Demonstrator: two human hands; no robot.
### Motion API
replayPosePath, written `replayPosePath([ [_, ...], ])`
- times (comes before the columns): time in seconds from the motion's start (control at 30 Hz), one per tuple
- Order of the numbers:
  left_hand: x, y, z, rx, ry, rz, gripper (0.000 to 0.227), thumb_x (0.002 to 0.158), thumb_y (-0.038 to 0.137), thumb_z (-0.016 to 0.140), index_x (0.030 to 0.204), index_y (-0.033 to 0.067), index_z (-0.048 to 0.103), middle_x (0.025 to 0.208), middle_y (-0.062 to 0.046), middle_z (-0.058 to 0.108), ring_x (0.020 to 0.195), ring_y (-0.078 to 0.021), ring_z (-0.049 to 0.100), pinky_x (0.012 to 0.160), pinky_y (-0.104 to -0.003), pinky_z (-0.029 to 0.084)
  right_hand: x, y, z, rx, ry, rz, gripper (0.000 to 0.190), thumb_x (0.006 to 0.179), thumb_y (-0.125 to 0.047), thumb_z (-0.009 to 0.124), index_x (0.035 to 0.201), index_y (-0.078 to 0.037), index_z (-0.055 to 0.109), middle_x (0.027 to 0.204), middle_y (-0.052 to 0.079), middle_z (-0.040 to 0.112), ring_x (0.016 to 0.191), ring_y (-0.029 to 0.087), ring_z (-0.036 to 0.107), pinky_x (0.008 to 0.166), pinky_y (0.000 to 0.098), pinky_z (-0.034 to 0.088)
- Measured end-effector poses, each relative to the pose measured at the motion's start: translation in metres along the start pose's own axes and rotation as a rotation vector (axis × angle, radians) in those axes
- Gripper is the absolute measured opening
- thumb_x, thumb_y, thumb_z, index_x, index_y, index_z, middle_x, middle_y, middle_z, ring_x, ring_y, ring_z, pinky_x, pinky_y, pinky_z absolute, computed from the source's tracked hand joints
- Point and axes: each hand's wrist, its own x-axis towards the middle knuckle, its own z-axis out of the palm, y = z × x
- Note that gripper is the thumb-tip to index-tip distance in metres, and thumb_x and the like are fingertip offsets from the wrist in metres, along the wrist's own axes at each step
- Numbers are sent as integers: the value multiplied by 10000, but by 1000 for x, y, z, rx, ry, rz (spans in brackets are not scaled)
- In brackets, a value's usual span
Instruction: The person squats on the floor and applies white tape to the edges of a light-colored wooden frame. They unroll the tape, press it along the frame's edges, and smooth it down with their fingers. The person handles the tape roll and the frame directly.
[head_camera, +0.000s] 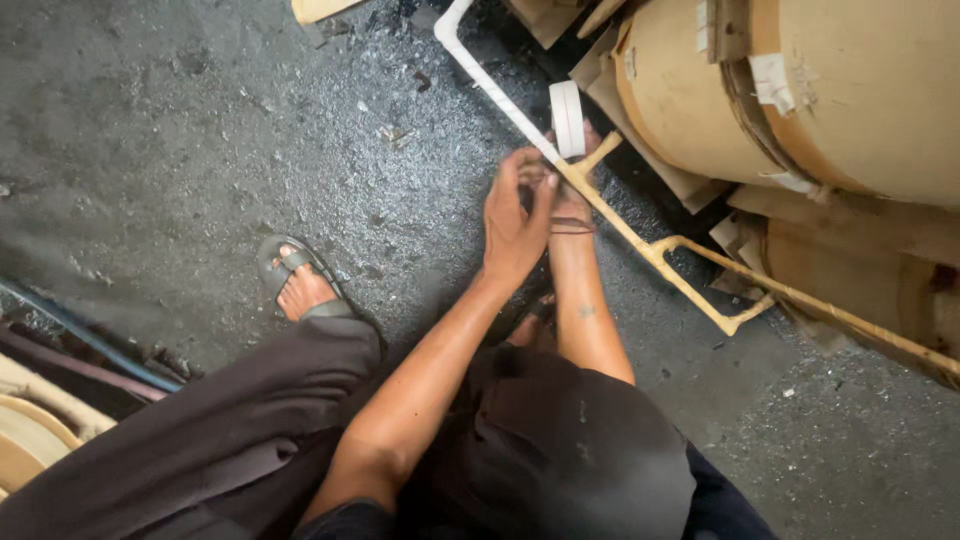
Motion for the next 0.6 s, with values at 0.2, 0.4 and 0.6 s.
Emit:
replayPosePath([
  [0.2,24,-24,38,-380,187,-87,546,959,217,760,1358,-38,489,1193,-144,657,1105,-200,637,963,-326,509,-9,2,28,118,100,98,388,1016,-411,602,1189,-64,631,1018,74,695,908,194,697,816,332,601],
  [0.4,65,-27,51,-376,80,-535,632,844,365,797,1263,-70,612,1030,-168,747,911,-224,722,811,-342,584,-32,-4,25,-44,163,97,448,960,-483,594,1212,-115,630,1075,38,703,948,165,685,787,305,567],
  [0.6,41,-30,34,-335,-60,-358,543,1015,366,669,1339,-68,633,1155,-176,763,1075,-233,723,923,-316,566,-41,8,-22,-255,258,-168,445,1056,-495,582,1285,-117,635,1118,20,691,995,157,640,799,311,540],
])
